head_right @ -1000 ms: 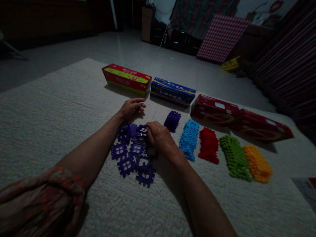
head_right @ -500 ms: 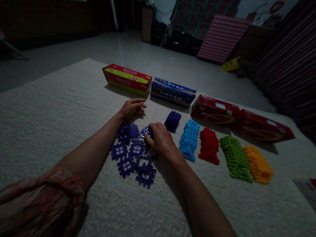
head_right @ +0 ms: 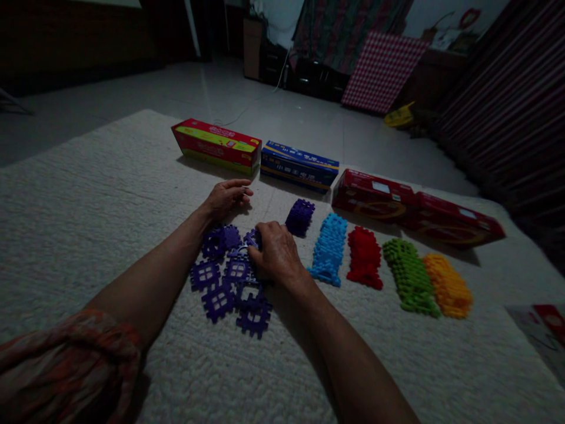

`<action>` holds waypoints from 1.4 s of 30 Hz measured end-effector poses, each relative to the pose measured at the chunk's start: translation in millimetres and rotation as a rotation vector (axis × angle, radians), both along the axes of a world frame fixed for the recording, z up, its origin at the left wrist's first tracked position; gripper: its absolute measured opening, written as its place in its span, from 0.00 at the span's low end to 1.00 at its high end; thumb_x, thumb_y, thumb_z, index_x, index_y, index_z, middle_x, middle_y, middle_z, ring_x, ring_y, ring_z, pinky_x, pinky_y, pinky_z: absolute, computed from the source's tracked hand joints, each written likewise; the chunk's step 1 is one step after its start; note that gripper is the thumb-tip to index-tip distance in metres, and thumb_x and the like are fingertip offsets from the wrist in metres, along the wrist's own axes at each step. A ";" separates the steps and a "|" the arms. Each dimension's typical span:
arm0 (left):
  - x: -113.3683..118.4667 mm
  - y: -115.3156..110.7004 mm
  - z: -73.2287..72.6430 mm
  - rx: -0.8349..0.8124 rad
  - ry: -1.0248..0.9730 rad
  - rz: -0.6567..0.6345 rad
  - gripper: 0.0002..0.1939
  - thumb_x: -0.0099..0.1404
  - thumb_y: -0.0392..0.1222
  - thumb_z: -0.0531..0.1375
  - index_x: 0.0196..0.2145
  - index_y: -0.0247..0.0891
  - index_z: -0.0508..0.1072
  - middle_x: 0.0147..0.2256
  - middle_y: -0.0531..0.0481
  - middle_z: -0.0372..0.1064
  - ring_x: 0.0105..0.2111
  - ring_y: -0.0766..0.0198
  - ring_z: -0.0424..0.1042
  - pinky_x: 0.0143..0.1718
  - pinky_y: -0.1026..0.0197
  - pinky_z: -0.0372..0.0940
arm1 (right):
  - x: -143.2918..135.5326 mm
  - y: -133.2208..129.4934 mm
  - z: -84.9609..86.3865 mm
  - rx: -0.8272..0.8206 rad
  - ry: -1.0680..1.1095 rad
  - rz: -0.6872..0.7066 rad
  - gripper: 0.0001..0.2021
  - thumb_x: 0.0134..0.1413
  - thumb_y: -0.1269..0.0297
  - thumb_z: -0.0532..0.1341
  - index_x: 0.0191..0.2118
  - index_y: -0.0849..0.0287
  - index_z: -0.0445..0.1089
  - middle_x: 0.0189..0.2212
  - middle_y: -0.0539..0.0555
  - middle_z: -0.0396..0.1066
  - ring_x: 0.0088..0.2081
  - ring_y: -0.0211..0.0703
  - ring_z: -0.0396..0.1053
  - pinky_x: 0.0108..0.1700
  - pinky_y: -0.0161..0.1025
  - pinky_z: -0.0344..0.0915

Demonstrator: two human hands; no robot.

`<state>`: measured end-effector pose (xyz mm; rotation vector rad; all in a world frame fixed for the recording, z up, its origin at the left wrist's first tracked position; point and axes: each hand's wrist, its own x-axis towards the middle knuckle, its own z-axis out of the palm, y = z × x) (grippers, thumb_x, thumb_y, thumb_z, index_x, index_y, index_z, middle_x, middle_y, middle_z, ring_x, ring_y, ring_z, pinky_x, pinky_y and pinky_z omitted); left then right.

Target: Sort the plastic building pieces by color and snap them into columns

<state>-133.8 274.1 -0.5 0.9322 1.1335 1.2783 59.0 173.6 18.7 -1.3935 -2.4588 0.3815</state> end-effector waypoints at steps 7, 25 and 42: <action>0.2 -0.3 0.6 -0.011 -0.012 0.004 0.13 0.58 0.31 0.64 0.43 0.32 0.74 0.30 0.49 0.76 0.23 0.71 0.71 0.26 0.67 0.67 | 23.4 14.9 19.4 0.198 0.109 -0.059 0.20 0.52 0.66 0.63 0.52 0.58 0.69 0.47 0.62 0.73 0.49 0.56 0.68 0.54 0.51 0.64; 0.5 1.3 0.3 -0.021 -0.019 0.003 0.12 0.60 0.28 0.62 0.43 0.32 0.74 0.30 0.49 0.75 0.24 0.71 0.71 0.25 0.67 0.65 | 46.1 19.6 20.3 0.256 -0.292 -0.122 0.34 0.51 0.76 0.61 0.64 0.54 0.58 0.50 0.64 0.66 0.50 0.60 0.64 0.48 0.51 0.63; -2.3 3.2 -1.0 -0.013 -0.132 0.015 0.15 0.58 0.28 0.62 0.44 0.31 0.73 0.29 0.49 0.75 0.23 0.71 0.70 0.23 0.69 0.63 | 39.6 18.8 20.7 0.291 -0.195 -0.066 0.27 0.53 0.72 0.61 0.60 0.59 0.64 0.49 0.65 0.67 0.49 0.61 0.65 0.48 0.52 0.63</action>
